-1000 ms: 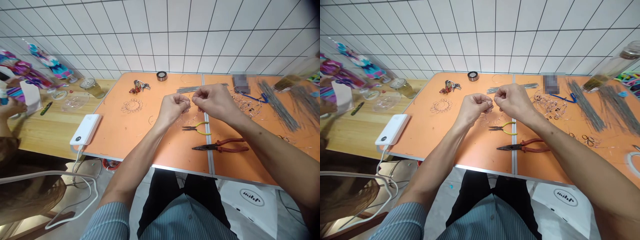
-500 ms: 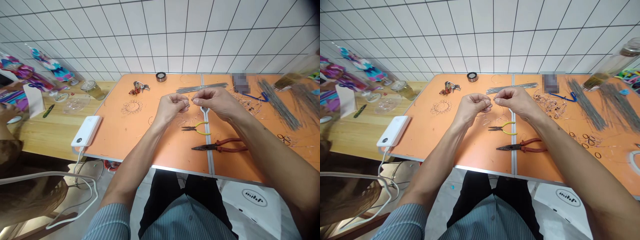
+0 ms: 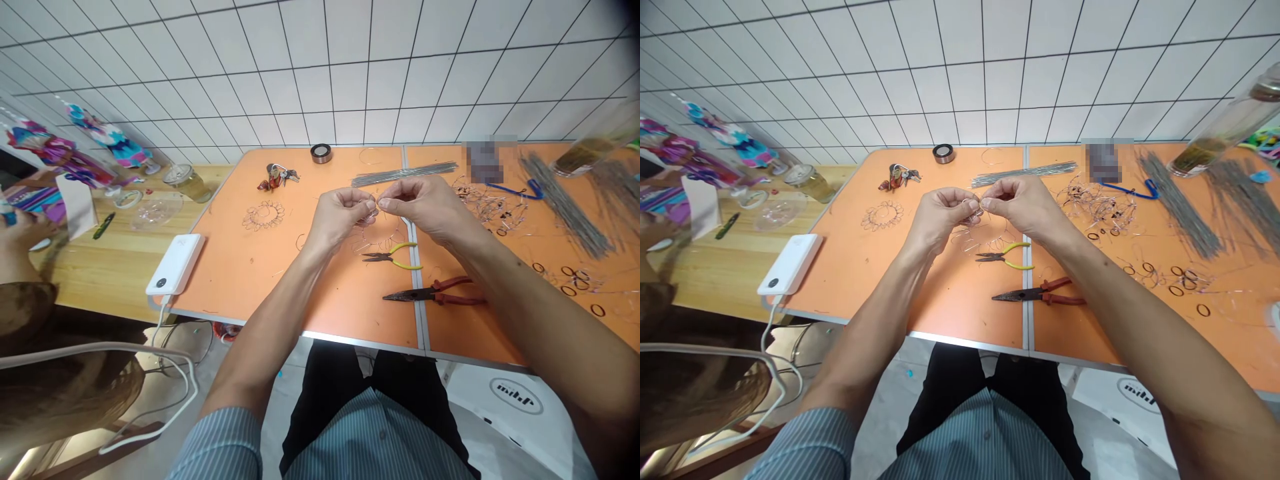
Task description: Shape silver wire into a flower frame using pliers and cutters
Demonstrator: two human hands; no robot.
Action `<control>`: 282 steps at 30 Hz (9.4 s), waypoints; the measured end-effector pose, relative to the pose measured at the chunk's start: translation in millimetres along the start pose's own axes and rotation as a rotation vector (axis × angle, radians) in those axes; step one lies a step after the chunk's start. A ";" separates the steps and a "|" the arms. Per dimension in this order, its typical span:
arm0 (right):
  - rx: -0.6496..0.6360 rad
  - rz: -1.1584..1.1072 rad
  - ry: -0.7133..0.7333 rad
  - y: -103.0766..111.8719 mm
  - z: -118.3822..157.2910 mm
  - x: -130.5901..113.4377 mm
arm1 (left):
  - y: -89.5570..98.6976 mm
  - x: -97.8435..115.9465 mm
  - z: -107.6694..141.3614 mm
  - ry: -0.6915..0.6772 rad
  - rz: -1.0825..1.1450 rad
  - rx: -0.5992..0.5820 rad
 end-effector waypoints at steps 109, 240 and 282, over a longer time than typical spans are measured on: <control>-0.581 0.963 0.015 -25.3 48.1 59.1 | 26.5 8.1 -8.4 0.074 -0.039 0.146; -0.454 0.342 -0.235 7.5 56.2 45.6 | -16.8 1.8 4.1 -0.047 -0.307 -0.288; -0.042 0.186 -0.062 10.0 42.2 24.7 | -23.1 -24.9 6.8 0.257 -0.092 -0.387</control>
Point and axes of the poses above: each hand's wrist, its own z-axis away from the middle knuckle, its own y-axis out of the back of the hand, x = y × z, the point moved 7 cm from there along -z, towards the middle knuckle, and after that the axes turned 13 degrees about z, right-handed, at the moved point
